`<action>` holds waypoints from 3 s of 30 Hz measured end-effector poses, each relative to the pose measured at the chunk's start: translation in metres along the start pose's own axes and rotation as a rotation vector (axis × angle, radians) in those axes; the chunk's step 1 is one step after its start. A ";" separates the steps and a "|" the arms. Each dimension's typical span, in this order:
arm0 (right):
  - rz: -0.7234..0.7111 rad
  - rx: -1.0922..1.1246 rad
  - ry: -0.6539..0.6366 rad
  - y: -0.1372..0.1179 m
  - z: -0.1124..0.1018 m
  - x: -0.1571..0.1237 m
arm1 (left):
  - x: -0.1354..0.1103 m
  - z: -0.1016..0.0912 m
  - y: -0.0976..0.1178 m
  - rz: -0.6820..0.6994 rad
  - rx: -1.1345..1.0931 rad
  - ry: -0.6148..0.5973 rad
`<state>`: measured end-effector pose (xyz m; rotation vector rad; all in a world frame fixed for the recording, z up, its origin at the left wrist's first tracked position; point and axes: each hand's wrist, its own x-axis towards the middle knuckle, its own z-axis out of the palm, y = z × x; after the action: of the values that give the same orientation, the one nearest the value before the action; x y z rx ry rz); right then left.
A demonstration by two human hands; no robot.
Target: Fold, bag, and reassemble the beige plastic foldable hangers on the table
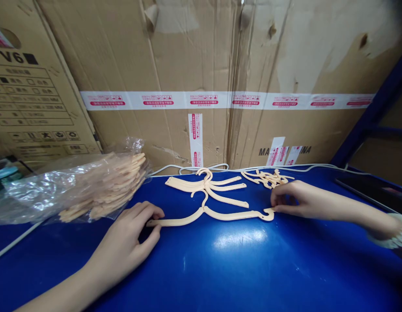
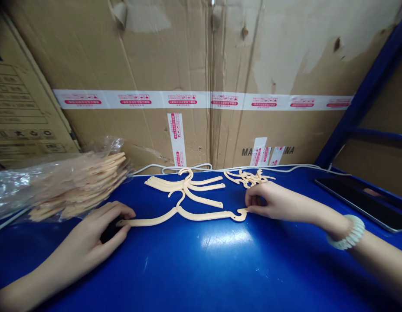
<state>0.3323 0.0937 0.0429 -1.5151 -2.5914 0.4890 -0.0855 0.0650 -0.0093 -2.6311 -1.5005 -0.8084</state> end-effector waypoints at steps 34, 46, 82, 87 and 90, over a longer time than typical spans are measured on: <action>-0.042 0.574 0.694 -0.023 0.034 0.010 | -0.004 -0.005 0.020 0.131 -0.024 0.193; -0.021 0.766 0.830 -0.049 0.033 0.002 | -0.006 -0.006 0.023 0.115 -0.036 0.215; -0.011 -0.318 0.577 0.043 0.038 0.024 | -0.009 0.000 0.030 0.098 -0.262 -0.128; 0.045 -0.137 0.532 0.036 0.037 0.023 | -0.010 0.000 0.030 0.093 -0.271 -0.130; 0.076 -0.104 0.527 0.033 0.036 0.023 | -0.010 0.000 0.031 0.095 -0.284 -0.125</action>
<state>0.3396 0.1204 -0.0031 -1.5223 -2.1818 -0.0451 -0.0647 0.0407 -0.0062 -2.9832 -1.3635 -0.9271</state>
